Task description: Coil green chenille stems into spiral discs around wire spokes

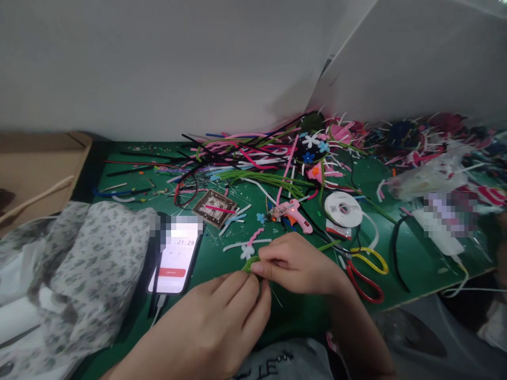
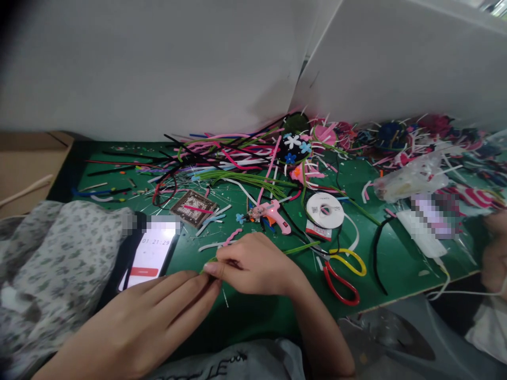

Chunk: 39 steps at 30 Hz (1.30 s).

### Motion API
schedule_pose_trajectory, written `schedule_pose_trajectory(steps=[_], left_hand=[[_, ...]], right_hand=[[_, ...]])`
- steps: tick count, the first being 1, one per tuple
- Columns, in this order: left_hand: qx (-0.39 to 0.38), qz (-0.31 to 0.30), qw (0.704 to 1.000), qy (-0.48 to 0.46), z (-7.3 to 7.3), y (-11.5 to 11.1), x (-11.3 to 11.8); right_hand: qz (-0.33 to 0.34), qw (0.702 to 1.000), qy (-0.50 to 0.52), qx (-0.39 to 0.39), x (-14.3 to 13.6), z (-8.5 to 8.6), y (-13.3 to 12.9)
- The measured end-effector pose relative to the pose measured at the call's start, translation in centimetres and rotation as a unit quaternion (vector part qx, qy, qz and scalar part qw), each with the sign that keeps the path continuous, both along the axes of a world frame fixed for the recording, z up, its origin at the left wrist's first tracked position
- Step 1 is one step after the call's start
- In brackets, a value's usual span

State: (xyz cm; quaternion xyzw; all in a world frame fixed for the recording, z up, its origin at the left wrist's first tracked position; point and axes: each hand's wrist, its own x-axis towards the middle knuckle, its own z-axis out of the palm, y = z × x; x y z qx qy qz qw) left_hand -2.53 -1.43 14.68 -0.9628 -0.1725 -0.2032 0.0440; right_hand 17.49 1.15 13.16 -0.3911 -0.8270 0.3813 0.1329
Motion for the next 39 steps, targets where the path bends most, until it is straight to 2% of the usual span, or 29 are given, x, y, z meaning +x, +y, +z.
schedule_pose_trajectory(steps=[3,5,8,11,15,20,23,25,29,31,36,39], left_hand=[[0.003,-0.003,1.0,0.004,-0.2,-0.1,0.3],[0.001,-0.006,1.0,0.007,-0.2,-0.3,0.3],[-0.005,-0.011,1.0,0.01,-0.1,-0.4,0.2],[-0.006,-0.008,1.0,0.013,0.0,-0.3,0.1],[-0.003,-0.006,1.0,0.003,0.0,0.0,0.2],[-0.005,-0.009,1.0,-0.001,0.0,-0.1,0.5],[-0.007,-0.009,1.0,0.002,0.0,-0.2,0.4],[-0.006,-0.01,1.0,0.002,0.1,-0.3,0.3],[-0.004,-0.011,1.0,0.004,0.1,-0.4,0.3],[0.001,-0.009,1.0,0.005,0.2,-0.4,0.4],[0.024,-0.001,1.0,-0.016,0.2,-0.4,0.4],[0.028,-0.001,0.999,-0.032,0.2,-0.5,0.4]], right_hand=[[0.054,0.999,0.002,0.002,0.5,0.0,0.5],[0.041,0.999,0.024,0.007,0.9,-0.2,0.6],[-0.021,0.998,0.06,0.013,1.6,-0.4,0.5],[-0.081,0.994,0.078,-0.015,2.6,-0.7,0.3],[-0.146,0.982,0.113,-0.03,4.2,-1.7,0.2],[-0.228,0.952,0.205,-0.024,5.4,-3.7,-0.2],[-0.26,0.932,0.252,-0.018,5.1,-4.0,-0.9],[-0.246,0.933,0.263,-0.003,4.4,-3.6,-1.4],[-0.132,0.954,0.269,-0.001,2.5,-1.8,-1.8],[-0.1,0.963,0.25,-0.004,1.8,-0.9,-1.7],[-0.068,0.984,0.163,-0.019,1.2,1.0,-1.4],[-0.067,0.99,0.12,0.0,1.0,1.8,-1.4]])
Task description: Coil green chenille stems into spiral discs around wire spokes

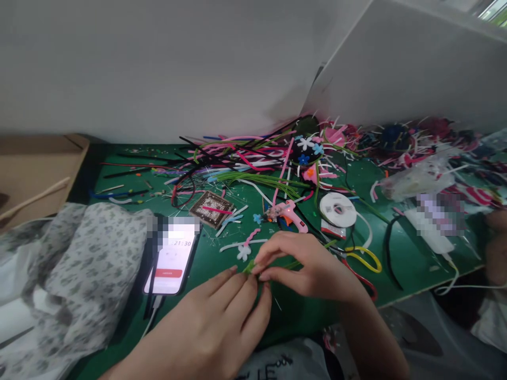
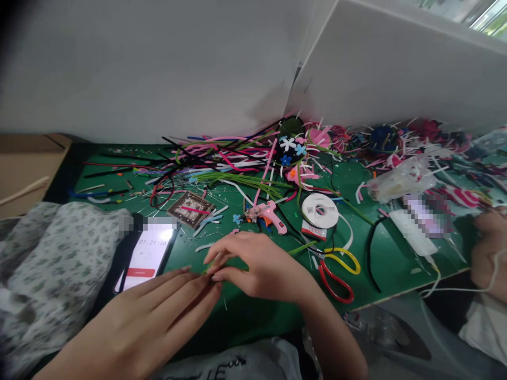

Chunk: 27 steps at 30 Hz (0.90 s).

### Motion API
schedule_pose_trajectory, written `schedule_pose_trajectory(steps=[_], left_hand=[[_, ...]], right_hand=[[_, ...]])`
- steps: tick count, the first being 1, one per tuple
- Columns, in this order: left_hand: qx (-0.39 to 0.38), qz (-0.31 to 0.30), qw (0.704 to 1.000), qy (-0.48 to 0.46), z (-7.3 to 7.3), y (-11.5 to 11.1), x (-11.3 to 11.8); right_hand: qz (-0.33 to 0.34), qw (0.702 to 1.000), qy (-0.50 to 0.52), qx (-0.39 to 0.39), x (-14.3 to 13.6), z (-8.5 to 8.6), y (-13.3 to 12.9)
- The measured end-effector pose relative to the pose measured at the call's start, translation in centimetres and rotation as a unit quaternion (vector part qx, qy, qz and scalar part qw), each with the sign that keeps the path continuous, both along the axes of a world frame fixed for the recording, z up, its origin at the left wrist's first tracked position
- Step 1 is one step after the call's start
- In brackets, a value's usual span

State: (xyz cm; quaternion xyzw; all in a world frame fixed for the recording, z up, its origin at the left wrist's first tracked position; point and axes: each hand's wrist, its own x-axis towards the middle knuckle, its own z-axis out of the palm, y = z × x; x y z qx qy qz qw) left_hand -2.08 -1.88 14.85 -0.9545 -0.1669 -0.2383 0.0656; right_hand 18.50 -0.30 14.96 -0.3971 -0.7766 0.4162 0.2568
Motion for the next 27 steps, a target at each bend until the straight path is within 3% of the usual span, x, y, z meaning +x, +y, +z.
schedule_pose_trajectory(steps=[5,9,14,17,21,24,27], left_hand=[[0.005,0.025,1.0,-0.015,0.0,-0.2,0.0],[0.015,0.044,0.998,-0.039,0.1,-0.3,-0.1],[0.02,0.051,0.997,-0.052,0.0,-0.4,-0.4],[0.019,0.053,0.997,-0.056,-0.1,-0.5,-0.5],[0.023,0.054,0.997,-0.049,0.0,-0.4,-0.3],[0.027,0.054,0.997,-0.051,0.2,-0.3,-0.2],[0.026,0.06,0.997,-0.045,0.2,-0.3,-0.2]], right_hand=[[-0.012,0.999,-0.027,0.042,-0.2,0.4,-0.2],[-0.025,0.997,0.023,0.065,0.0,-0.3,-0.3],[-0.125,0.977,0.154,0.085,0.5,-1.8,-0.4],[-0.163,0.967,0.18,0.074,0.6,-2.1,-0.5],[-0.114,0.985,0.105,0.082,0.1,-1.1,-0.7],[-0.072,0.995,0.051,0.044,-0.6,-0.2,-1.0],[-0.081,0.996,0.047,0.002,-1.2,0.1,-1.2]])
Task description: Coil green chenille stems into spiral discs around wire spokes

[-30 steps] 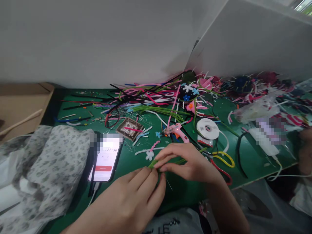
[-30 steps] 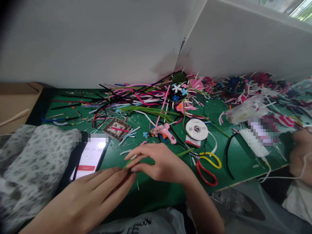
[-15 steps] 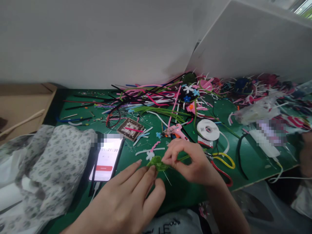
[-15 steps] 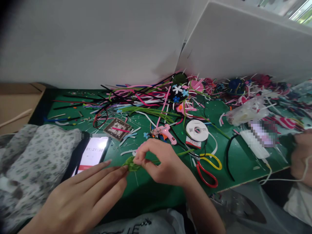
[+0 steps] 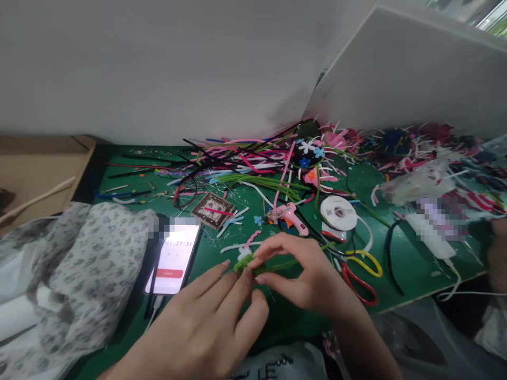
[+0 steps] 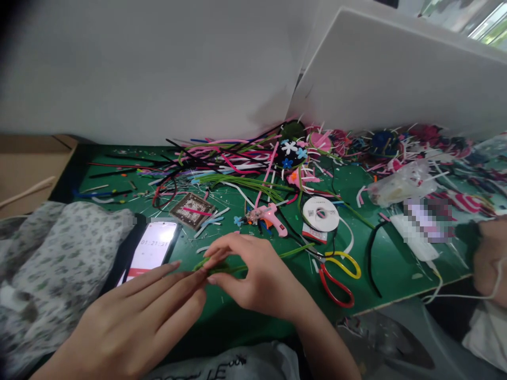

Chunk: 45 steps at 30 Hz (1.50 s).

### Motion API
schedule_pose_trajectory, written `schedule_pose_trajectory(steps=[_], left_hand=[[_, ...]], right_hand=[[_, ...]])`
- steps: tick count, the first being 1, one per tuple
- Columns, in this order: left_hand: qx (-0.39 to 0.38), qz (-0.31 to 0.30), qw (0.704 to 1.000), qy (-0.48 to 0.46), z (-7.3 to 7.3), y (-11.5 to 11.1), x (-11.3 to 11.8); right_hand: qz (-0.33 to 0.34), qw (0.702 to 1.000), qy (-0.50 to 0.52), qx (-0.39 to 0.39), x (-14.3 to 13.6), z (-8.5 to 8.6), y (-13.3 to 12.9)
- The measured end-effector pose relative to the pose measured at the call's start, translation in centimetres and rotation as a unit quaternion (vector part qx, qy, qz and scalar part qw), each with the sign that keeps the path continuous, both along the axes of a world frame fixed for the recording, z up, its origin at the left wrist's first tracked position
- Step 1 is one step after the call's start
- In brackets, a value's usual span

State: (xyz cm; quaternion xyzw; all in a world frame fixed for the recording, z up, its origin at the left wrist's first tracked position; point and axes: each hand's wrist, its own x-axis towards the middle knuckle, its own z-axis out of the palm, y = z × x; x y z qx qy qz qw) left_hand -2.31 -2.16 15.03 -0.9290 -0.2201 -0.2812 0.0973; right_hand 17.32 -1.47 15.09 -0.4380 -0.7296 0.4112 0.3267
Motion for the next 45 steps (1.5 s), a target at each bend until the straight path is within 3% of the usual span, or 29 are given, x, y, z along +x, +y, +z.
schedule_pose_trajectory(steps=[13,22,31,36,40,45], left_hand=[[-0.004,-0.013,1.0,0.004,-0.4,-0.2,-0.1],[-0.005,-0.016,1.0,0.001,-0.2,-0.1,0.1],[-0.005,-0.02,1.0,0.009,-0.4,-0.4,0.0],[-0.008,-0.027,0.999,0.02,-0.5,-0.5,0.0],[-0.006,-0.026,1.0,0.013,-0.5,-0.6,0.0],[-0.009,-0.024,1.0,0.005,-0.4,-0.4,0.2]], right_hand=[[-0.048,0.998,-0.026,-0.005,-0.2,-0.6,-0.7],[-0.107,0.994,0.025,0.002,0.2,-1.5,-1.0],[-0.034,0.98,-0.169,0.099,-0.3,0.7,-2.0],[-0.016,0.966,-0.217,0.142,-0.8,0.9,-2.0],[-0.029,0.973,-0.178,0.144,-0.7,0.6,-1.7],[-0.107,0.98,-0.12,0.116,0.3,0.1,-1.6]])
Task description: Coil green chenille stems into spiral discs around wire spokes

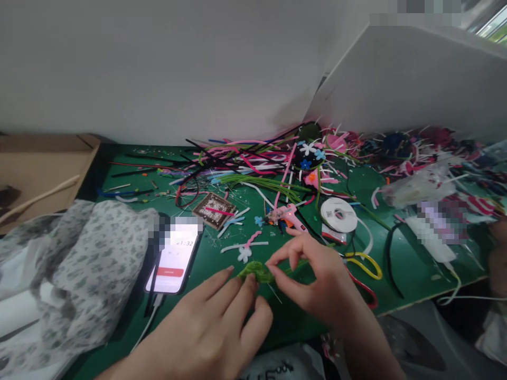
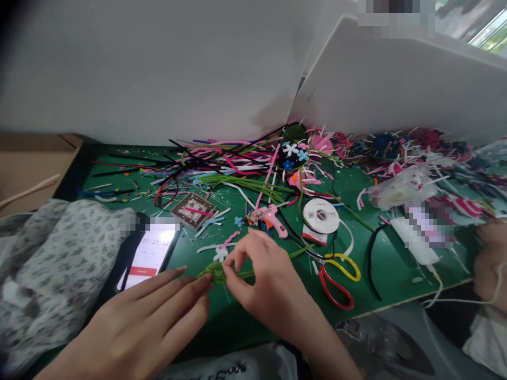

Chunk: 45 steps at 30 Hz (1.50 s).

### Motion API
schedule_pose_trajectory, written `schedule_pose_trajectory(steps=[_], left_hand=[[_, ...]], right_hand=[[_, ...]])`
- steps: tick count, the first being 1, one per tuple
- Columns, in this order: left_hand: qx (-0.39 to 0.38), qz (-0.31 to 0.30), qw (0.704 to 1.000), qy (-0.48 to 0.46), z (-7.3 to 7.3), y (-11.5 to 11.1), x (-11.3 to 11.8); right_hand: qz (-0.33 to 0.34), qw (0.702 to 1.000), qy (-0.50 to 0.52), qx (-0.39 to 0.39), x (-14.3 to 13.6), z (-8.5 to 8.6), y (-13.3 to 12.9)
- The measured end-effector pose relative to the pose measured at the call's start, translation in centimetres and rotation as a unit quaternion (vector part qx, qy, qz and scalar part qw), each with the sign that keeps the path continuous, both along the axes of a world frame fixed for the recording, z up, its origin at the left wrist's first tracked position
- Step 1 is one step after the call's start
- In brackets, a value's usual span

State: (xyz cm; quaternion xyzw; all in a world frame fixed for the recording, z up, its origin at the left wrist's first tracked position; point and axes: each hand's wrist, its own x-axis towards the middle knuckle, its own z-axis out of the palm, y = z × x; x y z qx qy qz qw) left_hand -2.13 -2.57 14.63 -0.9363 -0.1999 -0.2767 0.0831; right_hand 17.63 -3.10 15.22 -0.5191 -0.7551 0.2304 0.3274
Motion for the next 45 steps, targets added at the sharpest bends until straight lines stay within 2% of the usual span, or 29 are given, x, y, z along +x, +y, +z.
schedule_pose_trajectory(steps=[9,11,15,19,26,30,33,34,36,38,41,43,45], left_hand=[[-0.011,-0.015,1.0,0.01,0.1,-0.2,0.0],[-0.011,-0.016,1.0,0.009,0.1,-0.2,0.0],[-0.01,-0.013,1.0,0.014,0.2,-0.1,0.0],[-0.014,-0.009,1.0,0.021,0.2,-0.1,0.0],[-0.013,-0.009,1.0,0.009,-0.1,-0.3,-0.3],[-0.02,-0.007,1.0,0.011,0.1,-0.4,-0.2],[-0.018,0.0,1.0,0.005,0.2,-0.3,-0.2],[-0.014,0.003,1.0,0.003,0.3,-0.2,-0.2],[-0.009,0.011,1.0,0.008,0.3,-0.2,-0.2],[-0.003,0.013,1.0,0.017,0.3,-0.2,-0.2],[0.006,-0.002,1.0,0.028,0.2,-0.5,0.0],[0.015,-0.018,0.999,0.034,0.2,-0.8,0.1],[0.027,-0.028,0.998,0.043,0.2,-1.1,0.2]], right_hand=[[-0.023,0.989,0.131,-0.064,0.3,-2.0,1.3],[0.001,0.985,0.143,-0.098,0.2,-2.1,1.8],[0.1,0.974,0.112,-0.171,-0.1,-1.9,2.1],[0.104,0.977,0.102,-0.155,-0.3,-1.9,2.1],[0.028,0.983,0.161,-0.084,0.4,-2.3,2.5],[-0.085,0.98,0.179,-0.015,2.9,-3.3,3.1],[-0.212,0.947,0.236,0.044,5.7,-4.3,3.5],[-0.256,0.937,0.234,0.051,6.5,-4.7,3.5],[-0.284,0.938,0.196,0.035,7.3,-5.2,3.3],[-0.237,0.96,0.151,-0.014,6.9,-5.5,2.9],[-0.097,0.978,0.17,-0.069,4.7,-4.9,2.2],[0.043,0.97,0.205,-0.12,3.1,-4.0,2.0],[0.146,0.952,0.217,-0.159,1.8,-2.8,2.1]])
